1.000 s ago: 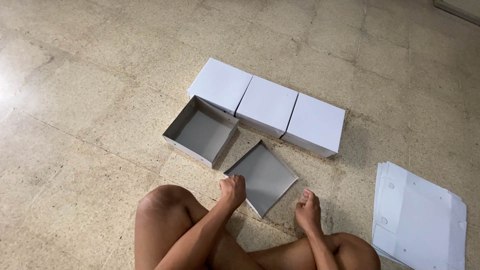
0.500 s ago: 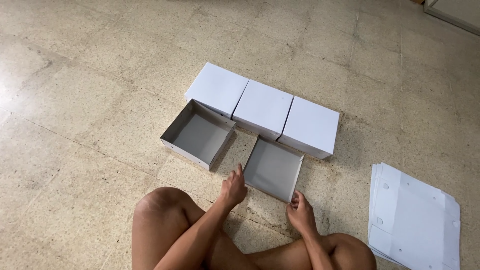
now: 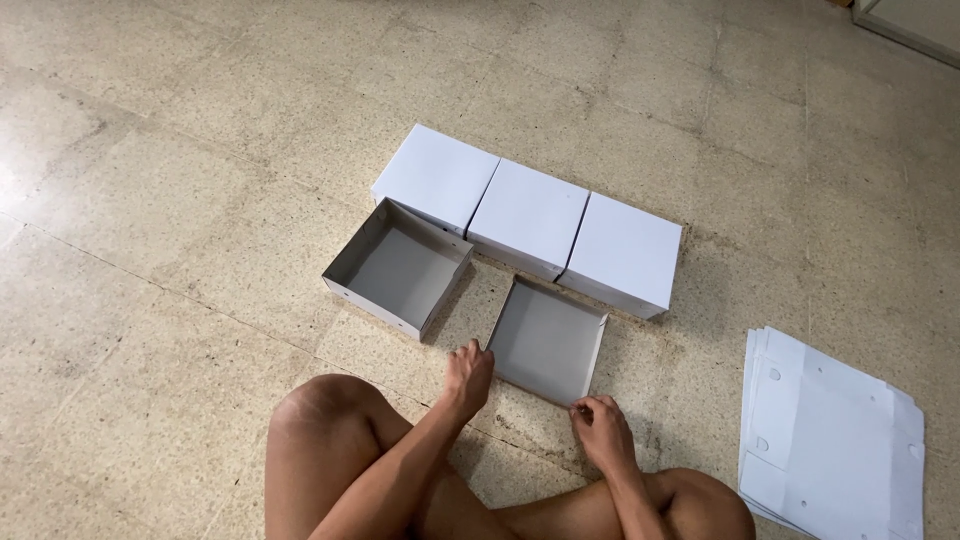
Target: Assembling white cardboard boxes from flat sheets and stacking them while sitting on the floor.
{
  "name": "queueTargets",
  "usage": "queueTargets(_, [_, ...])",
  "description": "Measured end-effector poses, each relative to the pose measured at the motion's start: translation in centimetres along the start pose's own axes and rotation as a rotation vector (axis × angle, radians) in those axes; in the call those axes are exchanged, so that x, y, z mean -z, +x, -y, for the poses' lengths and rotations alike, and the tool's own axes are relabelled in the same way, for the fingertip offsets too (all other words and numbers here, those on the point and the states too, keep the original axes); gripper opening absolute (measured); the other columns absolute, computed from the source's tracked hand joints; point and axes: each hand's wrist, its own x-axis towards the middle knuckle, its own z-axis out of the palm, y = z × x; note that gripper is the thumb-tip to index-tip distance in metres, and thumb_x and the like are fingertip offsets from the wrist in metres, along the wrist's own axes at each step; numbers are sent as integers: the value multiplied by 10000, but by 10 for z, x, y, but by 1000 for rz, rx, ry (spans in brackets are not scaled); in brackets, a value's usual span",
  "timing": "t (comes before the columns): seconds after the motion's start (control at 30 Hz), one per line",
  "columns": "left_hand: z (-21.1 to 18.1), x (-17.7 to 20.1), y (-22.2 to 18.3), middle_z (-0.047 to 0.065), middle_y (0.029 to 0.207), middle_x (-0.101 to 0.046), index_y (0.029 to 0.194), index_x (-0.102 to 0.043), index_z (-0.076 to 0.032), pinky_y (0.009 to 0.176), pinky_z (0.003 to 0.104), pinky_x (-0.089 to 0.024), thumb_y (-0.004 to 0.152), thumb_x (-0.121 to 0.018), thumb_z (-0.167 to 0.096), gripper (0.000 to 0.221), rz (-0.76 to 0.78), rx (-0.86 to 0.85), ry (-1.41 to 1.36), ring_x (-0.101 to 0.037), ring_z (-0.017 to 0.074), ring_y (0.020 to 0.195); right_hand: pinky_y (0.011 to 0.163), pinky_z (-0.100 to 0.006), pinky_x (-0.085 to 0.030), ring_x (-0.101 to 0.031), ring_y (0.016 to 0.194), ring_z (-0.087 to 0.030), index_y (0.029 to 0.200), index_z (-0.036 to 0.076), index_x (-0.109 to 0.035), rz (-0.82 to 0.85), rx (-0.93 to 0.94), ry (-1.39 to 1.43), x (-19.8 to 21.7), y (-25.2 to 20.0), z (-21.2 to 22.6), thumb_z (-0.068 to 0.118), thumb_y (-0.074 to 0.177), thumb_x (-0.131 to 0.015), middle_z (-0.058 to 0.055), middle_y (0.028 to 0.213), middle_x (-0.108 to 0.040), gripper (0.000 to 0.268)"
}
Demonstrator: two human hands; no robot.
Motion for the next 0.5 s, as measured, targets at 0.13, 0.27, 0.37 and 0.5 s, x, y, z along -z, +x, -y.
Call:
queueTargets(0.13, [1,-9,1,102,1056,-633,1172,-644,-67,817,378,-567,854,-767,-75,341,18,5,29,-616,180,871,743,-329,-582,-692,935,-178,1091,167,-728,0,35,-36,-10,5,-11,311,934,-654,-11,1124,-668,225])
queueTargets(0.27, [-1,-1,1,128,1097,-649,1206,-627,-60,801,365,-577,882,-735,-83,342,27,-2,72,-636,210,916,763,-329,-600,-691,1000,-189,1164,187,-714,9,44,-73,-5,4,-8,306,926,-663,-23,1200,-664,271])
queueTargets(0.37, [-7,17,-8,132,1096,-654,1294,-551,-46,827,359,-585,921,-692,-66,399,39,22,67,-640,207,913,796,-351,-605,-711,1003,-217,1230,213,-697,17,57,-72,7,-4,2,293,929,-642,-56,1188,-701,316])
queueTargets(0.5, [-7,-18,12,80,1107,-665,1218,-600,-148,715,387,-528,889,-674,-234,347,-115,74,127,-669,229,929,853,-379,-543,-718,973,-249,1190,281,-759,-9,3,-125,2,4,-4,359,882,-633,-47,1055,-754,341])
